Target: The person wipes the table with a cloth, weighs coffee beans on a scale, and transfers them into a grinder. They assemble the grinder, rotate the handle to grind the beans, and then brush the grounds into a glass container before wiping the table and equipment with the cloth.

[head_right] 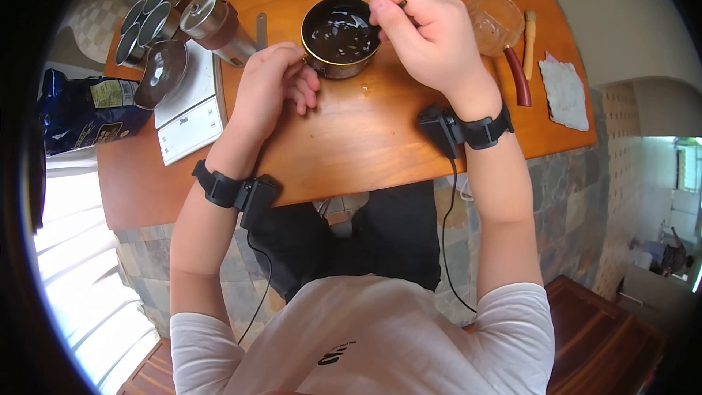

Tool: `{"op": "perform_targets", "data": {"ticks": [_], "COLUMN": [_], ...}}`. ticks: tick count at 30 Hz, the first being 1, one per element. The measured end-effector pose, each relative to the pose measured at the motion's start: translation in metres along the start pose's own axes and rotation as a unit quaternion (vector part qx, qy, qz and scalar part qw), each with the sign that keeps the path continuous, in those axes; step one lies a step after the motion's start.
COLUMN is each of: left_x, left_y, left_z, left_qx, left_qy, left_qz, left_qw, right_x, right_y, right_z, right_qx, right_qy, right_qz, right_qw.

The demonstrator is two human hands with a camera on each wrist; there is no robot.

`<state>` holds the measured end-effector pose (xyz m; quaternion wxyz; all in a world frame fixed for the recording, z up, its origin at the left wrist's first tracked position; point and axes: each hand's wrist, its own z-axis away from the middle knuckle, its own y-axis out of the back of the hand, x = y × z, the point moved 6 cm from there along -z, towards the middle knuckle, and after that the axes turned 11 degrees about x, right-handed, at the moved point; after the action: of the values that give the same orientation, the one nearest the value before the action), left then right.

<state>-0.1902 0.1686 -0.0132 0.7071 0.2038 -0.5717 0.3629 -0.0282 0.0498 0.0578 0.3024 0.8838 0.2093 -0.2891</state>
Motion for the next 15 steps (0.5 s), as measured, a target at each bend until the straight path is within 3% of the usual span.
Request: {"op": "perform_targets", "data": {"ticks": [2,6,8,10,11,12,14,15], "left_x": [-0.001,-0.001,-0.001,0.000,0.000,0.000,0.000,0.000], "left_y": [-0.001,-0.001,0.000,-0.001,-0.001,-0.001,0.000,0.000], "left_z": [0.000,0.000,0.000,0.001,0.002,0.002,0.001,0.001], "left_qx": [-0.007,-0.013,-0.018,-0.015,-0.012,-0.009,-0.014,-0.013], "left_qy": [0.003,0.000,0.000,-0.003,-0.003,-0.003,-0.016,-0.015], "left_qz": [0.006,0.005,0.001,0.001,0.000,0.002,-0.006,-0.006], "left_qw": [1.000,1.000,1.000,1.000,1.000,1.000,1.000,1.000], "right_x": [0.007,0.026,0.029,0.014,0.005,0.002,-0.020,-0.023], "right_y": [-0.013,-0.009,-0.004,0.010,0.012,0.013,0.003,0.002], "right_z": [0.004,0.000,-0.002,-0.005,-0.008,-0.009,-0.007,-0.007], "right_qx": [0.015,0.020,0.033,0.137,0.112,0.110,0.011,0.018], "right_qy": [-0.132,-0.231,-0.233,-0.073,0.040,0.040,0.156,0.163], "right_qz": [-0.168,-0.208,-0.217,-0.135,-0.037,-0.039,0.047,0.055], "right_qw": [0.977,0.950,0.947,0.979,0.992,0.992,0.987,0.985]}}
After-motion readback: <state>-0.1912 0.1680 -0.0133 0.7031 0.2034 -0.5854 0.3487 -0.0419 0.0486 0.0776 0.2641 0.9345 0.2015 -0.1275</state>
